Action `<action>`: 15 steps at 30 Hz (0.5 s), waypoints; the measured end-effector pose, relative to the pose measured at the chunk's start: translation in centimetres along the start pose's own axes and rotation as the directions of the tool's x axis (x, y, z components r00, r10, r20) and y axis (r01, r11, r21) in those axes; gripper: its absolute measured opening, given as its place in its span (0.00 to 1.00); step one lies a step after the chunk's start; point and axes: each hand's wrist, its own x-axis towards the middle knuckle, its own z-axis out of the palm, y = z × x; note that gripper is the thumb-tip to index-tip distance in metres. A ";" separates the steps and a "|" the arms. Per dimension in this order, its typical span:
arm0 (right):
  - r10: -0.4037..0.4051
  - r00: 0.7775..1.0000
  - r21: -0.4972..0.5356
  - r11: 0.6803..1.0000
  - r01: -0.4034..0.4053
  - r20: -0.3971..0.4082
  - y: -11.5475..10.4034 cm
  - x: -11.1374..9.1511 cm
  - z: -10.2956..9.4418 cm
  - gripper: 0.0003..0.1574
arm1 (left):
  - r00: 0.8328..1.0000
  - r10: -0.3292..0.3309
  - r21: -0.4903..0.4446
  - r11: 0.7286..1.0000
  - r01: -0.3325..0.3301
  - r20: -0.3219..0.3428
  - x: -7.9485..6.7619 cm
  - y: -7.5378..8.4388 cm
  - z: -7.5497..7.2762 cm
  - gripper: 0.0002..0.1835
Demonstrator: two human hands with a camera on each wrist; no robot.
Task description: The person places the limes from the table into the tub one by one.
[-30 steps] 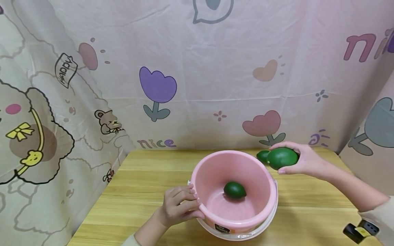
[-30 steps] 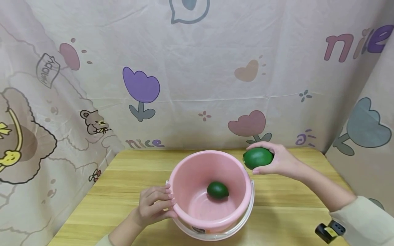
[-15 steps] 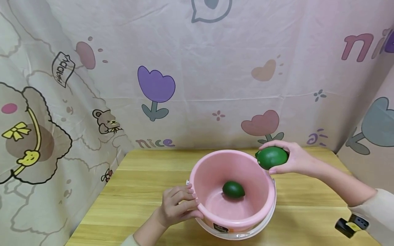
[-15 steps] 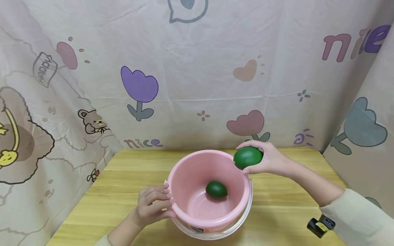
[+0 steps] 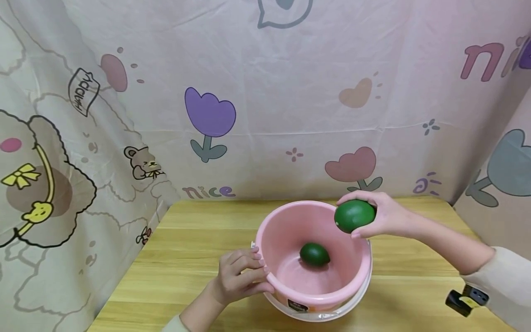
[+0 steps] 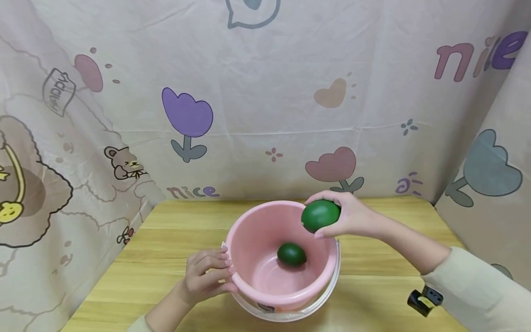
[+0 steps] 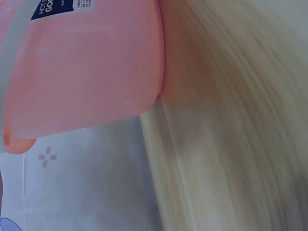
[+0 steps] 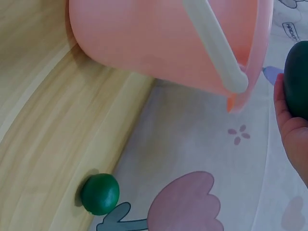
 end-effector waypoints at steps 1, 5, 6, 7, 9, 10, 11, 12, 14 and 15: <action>-0.001 1.000 0.001 1.000 0.001 0.003 -0.1 0.1 0.1 0.35 | 1.000 0.003 0.001 1.000 -0.003 0.000 0.0 -0.1 0.0 0.19; 0.004 1.000 0.000 1.000 -0.004 0.013 -0.5 0.3 0.5 0.35 | 1.000 0.011 -0.002 1.000 -0.011 0.002 0.1 -0.2 0.0 0.19; 0.005 1.000 -0.001 1.000 -0.005 0.016 -0.5 0.3 0.6 0.35 | 1.000 0.011 -0.003 1.000 -0.011 0.004 0.1 -0.2 0.0 0.19; 0.005 1.000 0.002 1.000 -0.005 0.019 -0.6 0.4 0.7 0.35 | 1.000 0.011 -0.004 1.000 -0.011 0.004 0.1 -0.2 0.0 0.19; 0.002 1.000 0.001 1.000 -0.002 0.023 -0.7 0.5 0.9 0.35 | 1.000 0.008 -0.004 1.000 -0.008 0.007 0.1 -0.1 -0.1 0.19; -0.005 1.000 0.003 1.000 0.005 0.024 -0.8 0.5 1.0 0.35 | 1.000 0.006 -0.003 1.000 -0.006 0.008 0.1 -0.1 -0.1 0.19; -0.015 1.000 0.003 1.000 0.015 0.024 -0.8 0.6 1.2 0.35 | 1.000 0.005 -0.002 1.000 -0.005 0.009 0.1 -0.1 -0.1 0.19; -0.023 0.999 0.003 1.000 0.023 0.022 -0.8 0.6 1.3 0.35 | 1.000 0.004 -0.003 1.000 -0.004 0.010 0.1 -0.1 -0.1 0.19; -0.034 0.999 0.010 0.999 0.034 0.028 -0.9 0.8 1.6 0.36 | 1.000 0.007 -0.001 1.000 -0.007 0.009 0.1 -0.1 -0.1 0.19; -0.037 0.999 0.018 0.999 0.037 0.033 -0.9 0.8 1.8 0.36 | 1.000 0.008 -0.002 1.000 -0.008 0.009 0.1 -0.1 -0.1 0.19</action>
